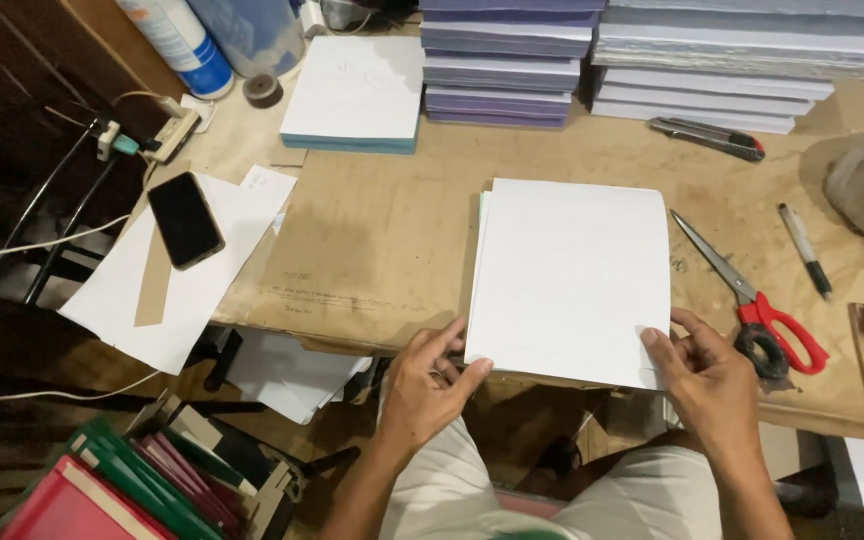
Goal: Manually assembling a notebook by stacking paper, applying adhesive with a brush, and trimming with scissors.
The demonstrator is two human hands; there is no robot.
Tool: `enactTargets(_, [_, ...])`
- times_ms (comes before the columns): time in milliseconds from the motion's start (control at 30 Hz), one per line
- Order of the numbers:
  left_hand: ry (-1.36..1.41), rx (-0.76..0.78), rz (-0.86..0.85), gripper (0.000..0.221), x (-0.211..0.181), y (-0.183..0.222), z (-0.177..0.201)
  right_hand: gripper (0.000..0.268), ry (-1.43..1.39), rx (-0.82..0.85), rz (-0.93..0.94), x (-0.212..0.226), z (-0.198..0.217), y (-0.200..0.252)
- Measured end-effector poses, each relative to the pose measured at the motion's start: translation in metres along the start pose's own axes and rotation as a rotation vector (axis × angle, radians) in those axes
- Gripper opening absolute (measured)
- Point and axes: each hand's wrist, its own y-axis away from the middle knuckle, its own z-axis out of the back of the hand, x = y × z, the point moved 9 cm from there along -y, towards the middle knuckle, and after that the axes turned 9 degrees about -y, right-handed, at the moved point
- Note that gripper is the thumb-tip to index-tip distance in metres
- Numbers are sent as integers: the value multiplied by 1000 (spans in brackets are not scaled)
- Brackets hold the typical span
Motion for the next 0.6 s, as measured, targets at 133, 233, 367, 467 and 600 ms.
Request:
enactTargets(133, [45,24,49,61,2,3,-8,43,-41,20,0,0,-6,0])
enactTargets(233, [-36,-129,-84,53,-6,7,-2,49,-43,16,-7,-6,-6,-2])
enactTargets(367, [-80,-224,-145,46,-6,9,-2,47,-79,13,109,-9,-5,-2])
enactTargets(467, [-29,-220,-172,47,-16,11,5,42,-108,-28,225,-11,-1,-4])
enactTargets(600, [-95,-249,-143,46,-23,16,11,47,-222,-125,59,-17,30,14])
